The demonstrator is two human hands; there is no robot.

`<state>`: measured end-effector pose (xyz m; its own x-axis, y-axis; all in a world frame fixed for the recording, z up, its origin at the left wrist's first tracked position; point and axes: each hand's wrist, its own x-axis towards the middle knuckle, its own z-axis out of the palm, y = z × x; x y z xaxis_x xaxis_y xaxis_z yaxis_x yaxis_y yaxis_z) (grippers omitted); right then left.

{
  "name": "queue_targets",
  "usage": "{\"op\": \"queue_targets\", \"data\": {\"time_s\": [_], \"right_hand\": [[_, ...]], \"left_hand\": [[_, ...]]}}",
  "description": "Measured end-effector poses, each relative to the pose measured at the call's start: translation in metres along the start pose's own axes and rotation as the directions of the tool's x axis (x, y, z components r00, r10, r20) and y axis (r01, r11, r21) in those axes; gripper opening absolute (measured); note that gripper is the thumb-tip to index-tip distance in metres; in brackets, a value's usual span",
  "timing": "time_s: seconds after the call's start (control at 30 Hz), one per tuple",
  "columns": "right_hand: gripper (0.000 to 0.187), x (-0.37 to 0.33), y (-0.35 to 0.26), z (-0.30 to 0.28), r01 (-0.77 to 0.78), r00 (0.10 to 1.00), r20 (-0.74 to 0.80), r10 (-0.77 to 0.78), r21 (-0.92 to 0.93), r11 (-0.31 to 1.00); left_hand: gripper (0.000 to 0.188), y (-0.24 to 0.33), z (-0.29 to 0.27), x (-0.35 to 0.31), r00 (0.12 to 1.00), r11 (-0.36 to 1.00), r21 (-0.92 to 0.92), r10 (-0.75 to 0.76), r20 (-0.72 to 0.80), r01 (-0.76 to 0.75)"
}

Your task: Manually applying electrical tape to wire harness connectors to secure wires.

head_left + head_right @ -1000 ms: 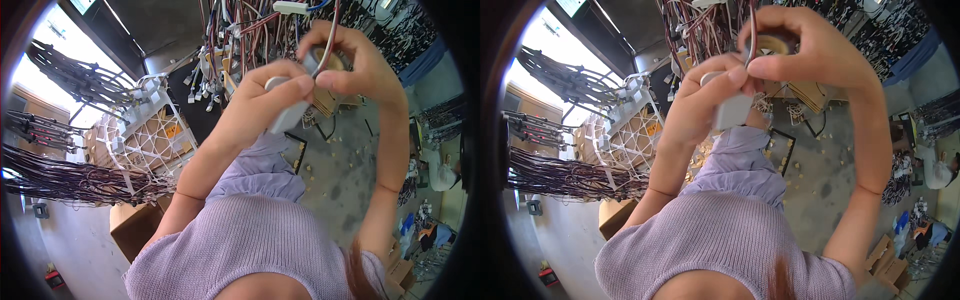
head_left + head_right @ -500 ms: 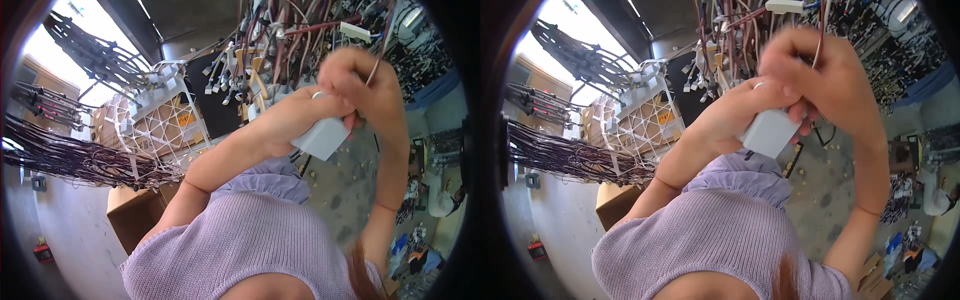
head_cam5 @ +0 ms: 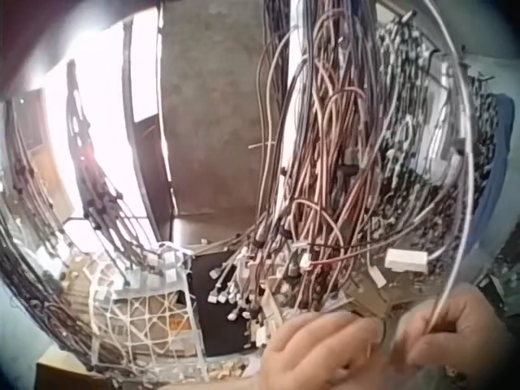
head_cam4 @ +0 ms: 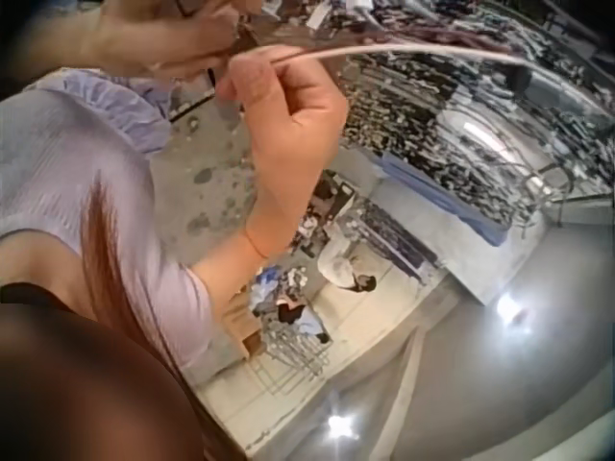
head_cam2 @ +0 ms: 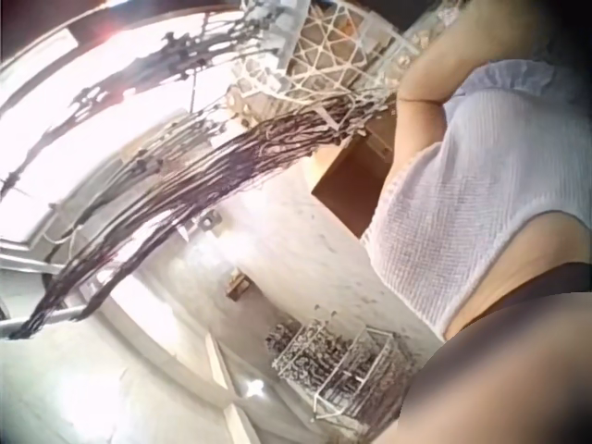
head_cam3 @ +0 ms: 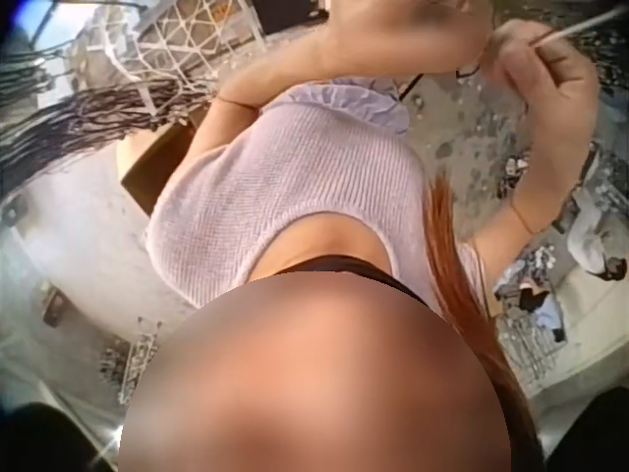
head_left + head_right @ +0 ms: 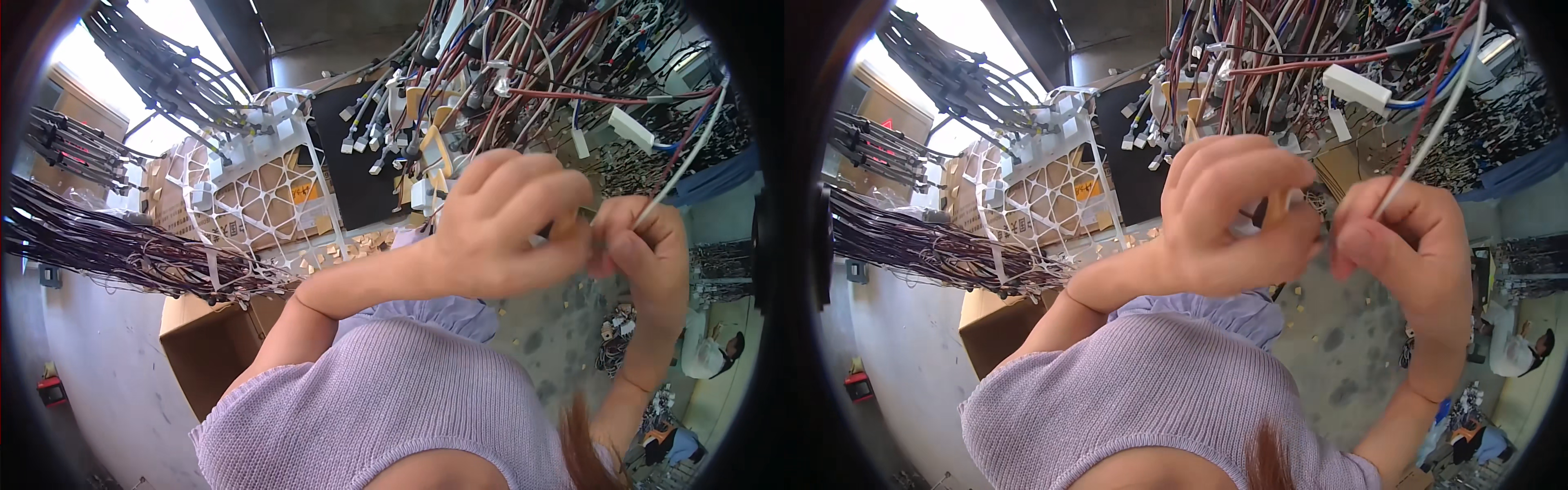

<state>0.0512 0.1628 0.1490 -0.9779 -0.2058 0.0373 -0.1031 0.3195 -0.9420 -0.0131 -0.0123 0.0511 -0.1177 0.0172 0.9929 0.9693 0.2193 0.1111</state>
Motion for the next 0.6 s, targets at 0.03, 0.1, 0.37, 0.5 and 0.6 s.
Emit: {"op": "queue_targets", "data": {"time_s": [0.03,0.1,0.37,0.5,0.6], "right_hand": [[0.032,-0.004,0.004,-0.001,-0.013,1.0,0.003,0.012,0.116,0.993],[0.04,-0.014,0.012,-0.003,-0.065,0.996,-0.048,0.077,0.214,0.975],[0.023,-0.032,-0.019,-0.059,0.576,0.787,-0.554,-0.272,0.501,0.646],[0.021,-0.04,-0.02,-0.072,0.522,0.817,-0.375,-0.438,0.803,0.287],[0.027,-0.031,0.003,-0.034,0.407,0.891,-0.267,-0.367,0.829,0.384]], "left_hand": [[0.024,0.001,0.004,0.0,0.994,0.995,0.058,0.08,-0.072,-0.076],[0.022,0.005,0.013,0.002,0.982,0.983,0.14,0.135,-0.133,-0.116],[0.044,-0.003,-0.039,-0.01,0.924,0.958,0.12,-0.285,0.257,0.262],[0.06,-0.047,-0.061,-0.041,0.77,0.765,-0.274,-0.628,-0.113,0.583],[0.064,-0.125,-0.064,-0.075,0.551,0.532,-0.297,-0.834,-0.025,0.793]]}}
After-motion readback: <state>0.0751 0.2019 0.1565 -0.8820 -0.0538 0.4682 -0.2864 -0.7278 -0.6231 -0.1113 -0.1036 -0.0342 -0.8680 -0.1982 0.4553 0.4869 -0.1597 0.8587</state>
